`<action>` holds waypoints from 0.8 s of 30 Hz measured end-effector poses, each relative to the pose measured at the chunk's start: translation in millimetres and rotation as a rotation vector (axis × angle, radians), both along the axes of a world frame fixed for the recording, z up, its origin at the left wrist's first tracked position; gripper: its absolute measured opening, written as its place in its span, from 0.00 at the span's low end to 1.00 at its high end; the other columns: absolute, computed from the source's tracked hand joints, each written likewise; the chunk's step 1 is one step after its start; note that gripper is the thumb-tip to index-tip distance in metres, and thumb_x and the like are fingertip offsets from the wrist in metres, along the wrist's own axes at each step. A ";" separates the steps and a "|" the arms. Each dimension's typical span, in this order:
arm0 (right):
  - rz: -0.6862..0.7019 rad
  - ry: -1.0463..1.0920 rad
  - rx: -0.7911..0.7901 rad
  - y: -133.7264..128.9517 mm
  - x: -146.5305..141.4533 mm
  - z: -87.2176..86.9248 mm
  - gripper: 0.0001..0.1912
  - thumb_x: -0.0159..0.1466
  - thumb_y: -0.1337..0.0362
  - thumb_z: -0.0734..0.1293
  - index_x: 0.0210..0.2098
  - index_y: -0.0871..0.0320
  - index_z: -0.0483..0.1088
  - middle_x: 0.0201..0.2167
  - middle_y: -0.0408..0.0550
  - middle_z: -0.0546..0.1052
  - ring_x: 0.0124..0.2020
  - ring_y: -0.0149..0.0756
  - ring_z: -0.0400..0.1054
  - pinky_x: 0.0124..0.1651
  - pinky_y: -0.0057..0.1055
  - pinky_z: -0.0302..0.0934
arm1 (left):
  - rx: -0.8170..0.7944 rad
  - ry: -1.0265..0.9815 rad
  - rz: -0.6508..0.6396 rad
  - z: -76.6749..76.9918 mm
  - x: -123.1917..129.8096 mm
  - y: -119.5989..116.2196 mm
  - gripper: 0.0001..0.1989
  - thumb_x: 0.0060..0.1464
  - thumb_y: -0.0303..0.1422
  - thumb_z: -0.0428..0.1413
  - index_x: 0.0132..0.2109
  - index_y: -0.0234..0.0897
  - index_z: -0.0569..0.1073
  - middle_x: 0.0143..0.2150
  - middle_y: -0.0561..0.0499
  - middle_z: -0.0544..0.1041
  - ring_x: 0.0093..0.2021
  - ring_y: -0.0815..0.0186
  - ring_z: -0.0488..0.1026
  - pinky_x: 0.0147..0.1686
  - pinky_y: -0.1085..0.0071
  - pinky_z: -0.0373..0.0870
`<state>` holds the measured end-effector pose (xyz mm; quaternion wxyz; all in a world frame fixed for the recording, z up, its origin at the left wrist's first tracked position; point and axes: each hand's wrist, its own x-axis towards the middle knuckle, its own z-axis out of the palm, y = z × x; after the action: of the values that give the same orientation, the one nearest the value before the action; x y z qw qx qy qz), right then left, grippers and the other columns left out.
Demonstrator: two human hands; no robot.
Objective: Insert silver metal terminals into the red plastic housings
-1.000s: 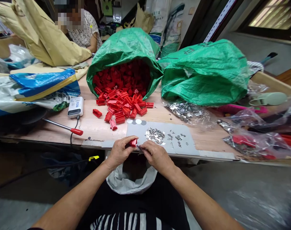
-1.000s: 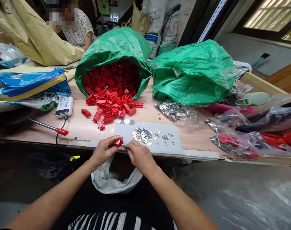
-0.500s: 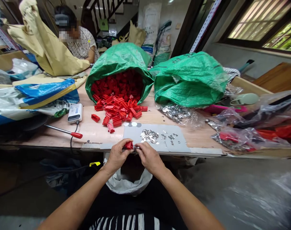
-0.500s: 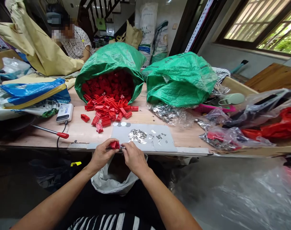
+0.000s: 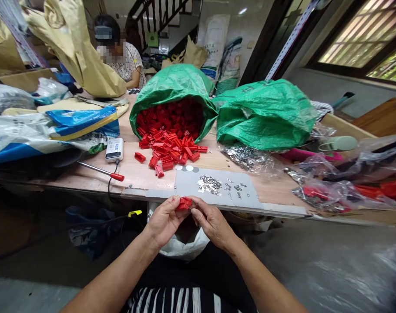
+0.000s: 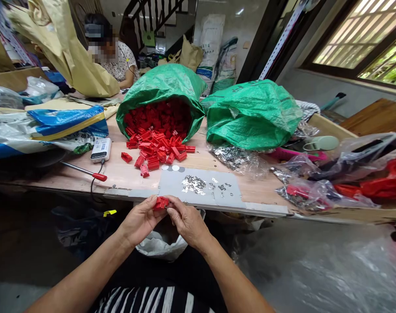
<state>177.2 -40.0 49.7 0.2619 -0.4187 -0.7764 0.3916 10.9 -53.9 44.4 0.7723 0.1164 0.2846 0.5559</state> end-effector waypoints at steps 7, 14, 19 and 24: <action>0.023 0.034 0.014 -1.3 -3.6 4.1 0.20 0.69 0.58 0.56 0.58 0.53 0.61 0.21 0.40 0.68 0.24 0.31 0.64 0.31 0.27 0.59 | -0.167 -0.134 0.017 1.9 0.9 -4.2 0.07 0.58 0.28 0.52 0.36 0.29 0.75 0.34 0.45 0.80 0.37 0.64 0.79 0.47 0.66 0.72; 0.012 0.001 0.039 -0.4 -4.3 5.2 0.19 0.69 0.57 0.56 0.56 0.53 0.64 0.23 0.41 0.70 0.24 0.32 0.65 0.31 0.27 0.59 | -0.216 -0.195 0.035 4.2 3.0 -5.6 0.12 0.61 0.27 0.48 0.35 0.28 0.75 0.32 0.44 0.80 0.34 0.64 0.79 0.46 0.65 0.74; 0.005 -0.014 0.065 1.4 -4.4 1.1 0.18 0.69 0.57 0.56 0.55 0.54 0.65 0.25 0.43 0.73 0.25 0.32 0.66 0.32 0.27 0.60 | -0.240 -0.203 0.058 2.5 3.8 -4.8 0.13 0.61 0.27 0.48 0.34 0.27 0.75 0.32 0.45 0.80 0.34 0.65 0.79 0.45 0.65 0.74; 0.022 -0.044 0.095 3.9 -5.6 0.1 0.17 0.68 0.57 0.57 0.54 0.53 0.66 0.34 0.46 0.77 0.31 0.33 0.70 0.37 0.28 0.62 | -0.245 -0.199 0.087 1.0 4.5 -6.3 0.11 0.61 0.27 0.48 0.35 0.26 0.74 0.33 0.43 0.80 0.35 0.64 0.79 0.47 0.64 0.74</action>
<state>171.6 -36.2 49.9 0.2602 -0.4059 -0.8040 0.3480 15.4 -60.2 45.4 0.7802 -0.0470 0.2771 0.5589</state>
